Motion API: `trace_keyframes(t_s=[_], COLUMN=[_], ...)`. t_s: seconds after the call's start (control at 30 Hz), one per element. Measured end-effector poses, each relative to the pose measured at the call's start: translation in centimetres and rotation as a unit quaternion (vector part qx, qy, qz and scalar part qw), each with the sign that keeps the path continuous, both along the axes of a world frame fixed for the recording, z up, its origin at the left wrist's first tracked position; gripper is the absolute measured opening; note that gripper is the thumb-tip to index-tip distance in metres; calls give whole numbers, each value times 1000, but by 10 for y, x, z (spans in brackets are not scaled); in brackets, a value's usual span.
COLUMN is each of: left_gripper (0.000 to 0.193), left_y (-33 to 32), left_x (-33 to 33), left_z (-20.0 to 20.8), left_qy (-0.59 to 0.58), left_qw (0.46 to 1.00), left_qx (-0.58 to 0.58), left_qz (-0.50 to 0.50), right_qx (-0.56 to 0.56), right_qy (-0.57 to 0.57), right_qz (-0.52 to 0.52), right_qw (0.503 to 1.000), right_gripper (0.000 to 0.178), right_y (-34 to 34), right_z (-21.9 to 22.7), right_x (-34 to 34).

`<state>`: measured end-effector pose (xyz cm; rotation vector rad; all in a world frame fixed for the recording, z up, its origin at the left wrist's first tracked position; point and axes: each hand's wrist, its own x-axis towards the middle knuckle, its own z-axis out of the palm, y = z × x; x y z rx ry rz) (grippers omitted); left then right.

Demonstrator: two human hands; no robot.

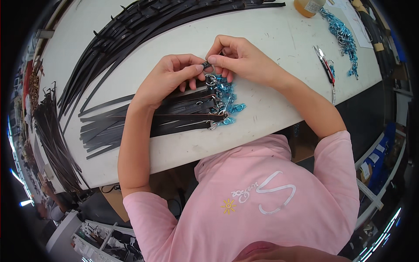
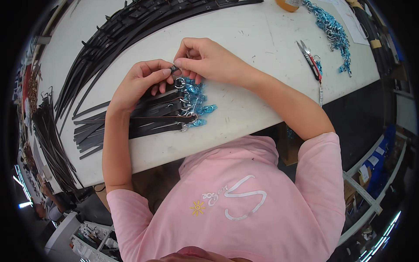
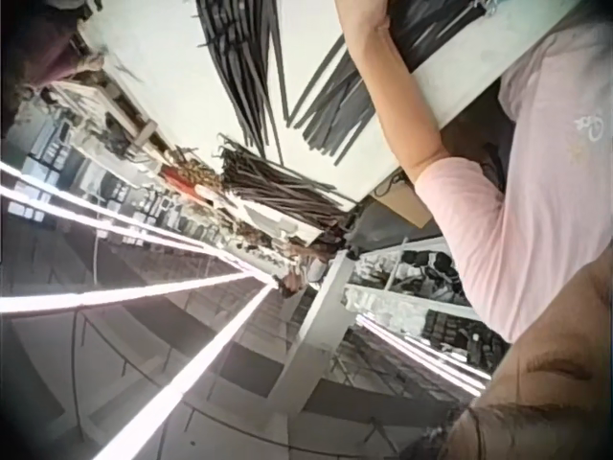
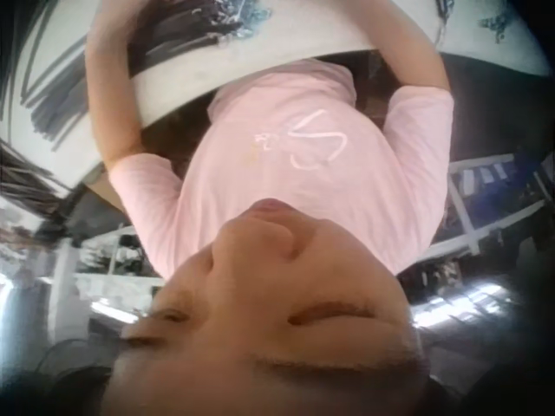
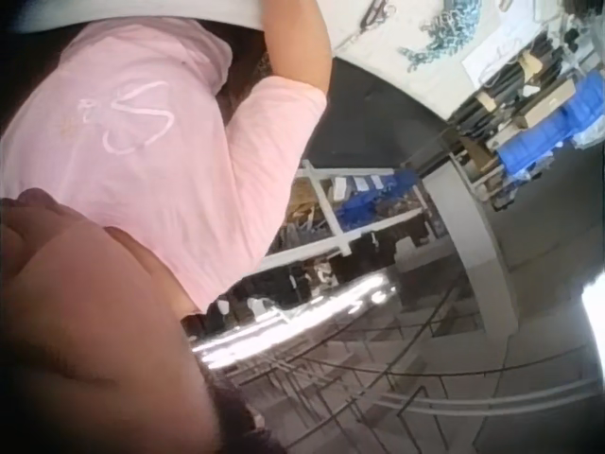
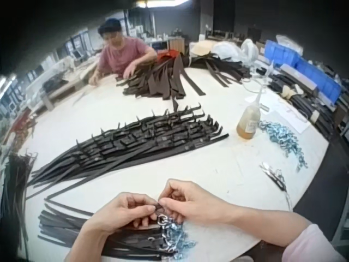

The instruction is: The person attaches small blue metal charms to the ends of black leather straps. They pick up a strap, thread the charm through a loop at the end, and place the finished item on the table. The process is repeated for multiple straps.

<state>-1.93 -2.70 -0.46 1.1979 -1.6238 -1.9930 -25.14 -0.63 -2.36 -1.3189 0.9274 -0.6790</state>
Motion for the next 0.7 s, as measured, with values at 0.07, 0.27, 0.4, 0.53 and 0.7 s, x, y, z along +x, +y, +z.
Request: trace_keyframes(t_s=[0.07, 0.27, 0.4, 0.53, 0.7], left_gripper=[23, 21, 21, 21, 23], left_y=[0, 2, 8, 7, 3], left_x=[-1, -4, -9, -8, 0], left_z=[0, -2, -4, -7, 0], left_qy=[-12, -31, -47, -47, 18], left_qw=[1000, 999, 997, 997, 999], left_qx=[-5, -27, -58, -59, 10], left_qz=[3, 10, 20, 16, 33], right_qx=[-1, -12, -15, -13, -13], right_qy=[-5, 0, 5, 11, 6], right_qz=[-5, -5, -9, -8, -13], right_qw=[1000, 1000, 1000, 1000, 1000], right_gripper=[17, 16, 15, 15, 15], right_y=[-1, 1, 3, 2, 3], right_z=[1, 0, -1, 0, -1], right_x=[0, 3, 4, 4, 4])
